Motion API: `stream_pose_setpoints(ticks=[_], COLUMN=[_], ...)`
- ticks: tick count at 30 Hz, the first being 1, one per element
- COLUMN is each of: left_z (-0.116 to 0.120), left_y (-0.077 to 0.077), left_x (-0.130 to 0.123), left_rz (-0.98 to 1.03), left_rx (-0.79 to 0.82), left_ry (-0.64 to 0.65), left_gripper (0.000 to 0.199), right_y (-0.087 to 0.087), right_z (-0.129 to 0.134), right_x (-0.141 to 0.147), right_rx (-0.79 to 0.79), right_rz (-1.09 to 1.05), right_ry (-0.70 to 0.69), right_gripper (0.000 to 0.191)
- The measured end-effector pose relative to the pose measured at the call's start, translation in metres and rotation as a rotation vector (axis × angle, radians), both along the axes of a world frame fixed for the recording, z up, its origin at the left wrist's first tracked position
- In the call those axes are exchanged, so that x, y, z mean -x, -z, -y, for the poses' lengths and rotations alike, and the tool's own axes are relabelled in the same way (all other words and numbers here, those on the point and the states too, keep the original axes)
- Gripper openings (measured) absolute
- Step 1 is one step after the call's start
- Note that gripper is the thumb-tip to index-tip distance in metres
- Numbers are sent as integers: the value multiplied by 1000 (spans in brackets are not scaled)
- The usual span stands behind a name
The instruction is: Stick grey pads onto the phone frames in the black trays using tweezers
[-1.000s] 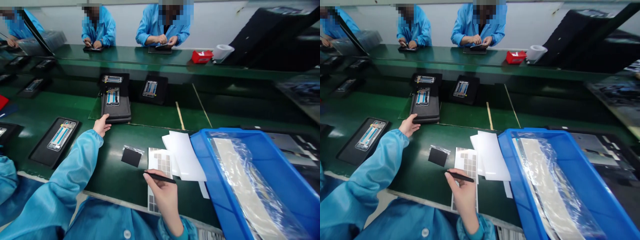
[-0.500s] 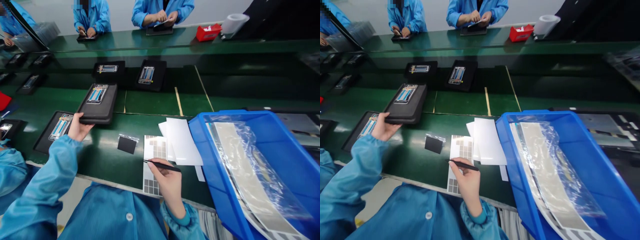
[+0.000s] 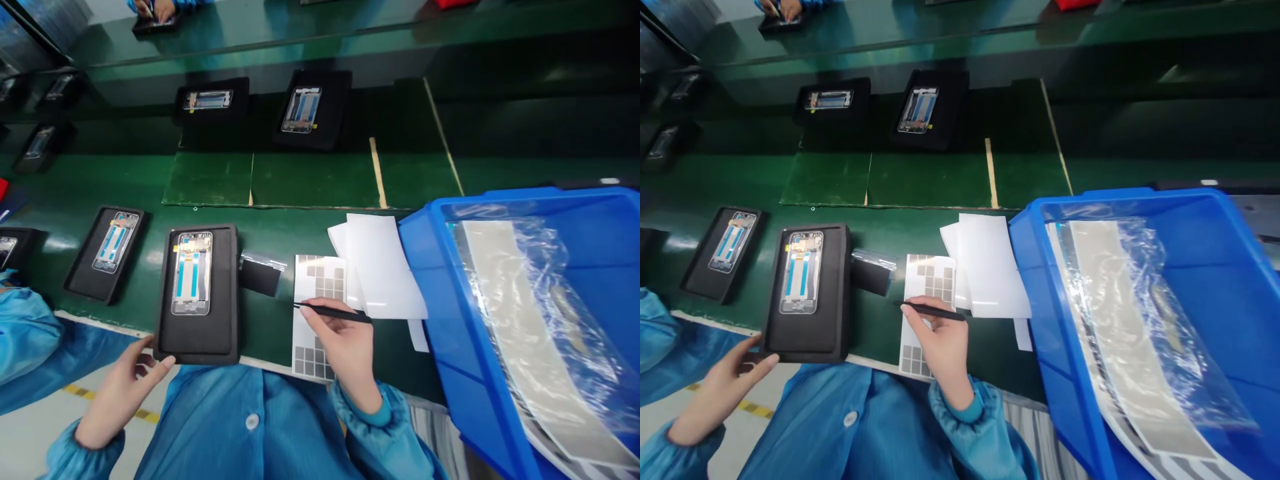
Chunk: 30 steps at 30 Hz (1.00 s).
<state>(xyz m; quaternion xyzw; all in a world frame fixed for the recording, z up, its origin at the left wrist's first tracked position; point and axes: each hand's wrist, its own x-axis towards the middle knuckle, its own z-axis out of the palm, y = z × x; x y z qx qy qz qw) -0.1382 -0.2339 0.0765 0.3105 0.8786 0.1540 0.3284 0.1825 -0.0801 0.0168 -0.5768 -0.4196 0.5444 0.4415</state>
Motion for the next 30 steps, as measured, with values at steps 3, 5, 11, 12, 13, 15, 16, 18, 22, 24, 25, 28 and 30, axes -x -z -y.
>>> stream_pose_setpoints(ticks=[3,5,11,12,13,15,16,18,22,24,25,28,30], left_z=[-42,-92,-236,-247,-254,-259,-258,-255,-248,-247,-246,-245,-244], left_y=[-22,-26,6,11,15,19,20,20,24,27,29,31,30], left_x=[-13,-37,-104,-108,-108,-105,-103,-98,-97,-98,-98,-99,-100], left_rz=[-409,-467,-427,-406,-385,-349,-335,-308,-287,-301,-307,-305,-294], left_rx=[-176,-411,-304,-258,-226,-212,-220,-227,-221,-228,-227,-215,-232], left_ry=[363,657,1351,1401,1434,1455,1446,1422,1424,1429,1432,1447,1423], left_gripper=[62,39,28,22,14,4,5,16,31,31,29,17,13], right_y=[-2,-3,-13,-15,-17,-19,-20,-19,-16,-13,-11,-7,-5], right_z=[1,2,3,2,1,-4,-7,-14,-26,-30,-31,-33,-33], right_x=[2,3,3,3,3,4,4,7,11,12,12,14,16], right_rx=[-2,-9,-52,-61,-72,-92,-102,-122,-149,-150,-150,-144,-145], right_rz=[4,3,40,47,51,49,41,20,22,34,37,36,30], right_ry=[8,11,7,18,30,47,51,47,34,26,25,19,25], right_gripper=[18,18,17,17,17,16,16,15,17,19,21,22,21])
